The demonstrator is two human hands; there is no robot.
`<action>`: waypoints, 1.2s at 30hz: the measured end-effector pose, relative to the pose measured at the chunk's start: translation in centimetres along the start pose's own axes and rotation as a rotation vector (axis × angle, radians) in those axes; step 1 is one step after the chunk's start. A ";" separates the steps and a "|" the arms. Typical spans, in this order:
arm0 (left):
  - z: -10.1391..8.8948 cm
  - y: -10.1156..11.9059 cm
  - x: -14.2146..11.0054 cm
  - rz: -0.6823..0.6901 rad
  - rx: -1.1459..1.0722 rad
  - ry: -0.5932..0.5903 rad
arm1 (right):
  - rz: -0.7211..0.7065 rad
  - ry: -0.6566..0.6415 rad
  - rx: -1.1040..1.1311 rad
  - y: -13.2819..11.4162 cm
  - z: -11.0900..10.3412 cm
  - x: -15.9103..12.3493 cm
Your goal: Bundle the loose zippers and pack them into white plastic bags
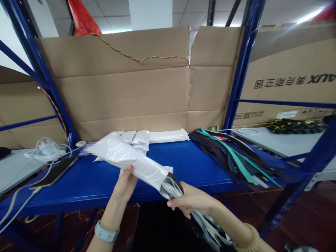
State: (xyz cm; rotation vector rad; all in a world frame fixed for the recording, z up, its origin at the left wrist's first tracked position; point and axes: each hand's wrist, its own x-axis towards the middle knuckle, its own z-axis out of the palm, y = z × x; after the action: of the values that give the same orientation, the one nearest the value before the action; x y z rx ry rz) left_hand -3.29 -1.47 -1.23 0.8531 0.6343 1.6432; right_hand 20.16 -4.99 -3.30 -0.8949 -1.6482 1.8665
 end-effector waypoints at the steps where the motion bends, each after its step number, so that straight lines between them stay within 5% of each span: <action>1: 0.4 -0.1 -0.4 -0.034 0.015 -0.045 | 0.004 -0.001 0.004 0.1 0.1 0.0; 5: 2.5 -0.8 -1.8 -0.168 0.012 -0.228 | 0.036 -0.027 0.040 0.1 0.8 0.2; 12: 3.7 -2.9 -2.4 -0.395 -0.062 -0.284 | 0.078 -0.194 0.275 -0.4 1.6 0.1; 19: 3.7 -3.0 -2.9 -0.279 0.000 -0.276 | 0.053 -0.334 0.366 -1.0 1.2 1.2; 28: 2.4 -1.9 -1.6 -0.020 0.026 -0.295 | 0.087 -0.428 -0.121 -7.5 -1.9 4.3; 31: 2.4 -2.2 -1.3 -0.005 0.073 -0.218 | 0.149 -0.473 -0.361 -10.1 -4.0 5.9; 36: 3.3 -3.2 -1.0 -0.078 0.037 -0.003 | 0.048 -0.350 -0.646 -11.9 -6.6 8.4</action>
State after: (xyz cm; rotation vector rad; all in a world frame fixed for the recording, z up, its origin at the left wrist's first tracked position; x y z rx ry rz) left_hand 1.28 -1.75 -1.96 0.8477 0.6895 1.5641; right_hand 18.77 7.38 6.76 -0.8777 -2.5462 1.5943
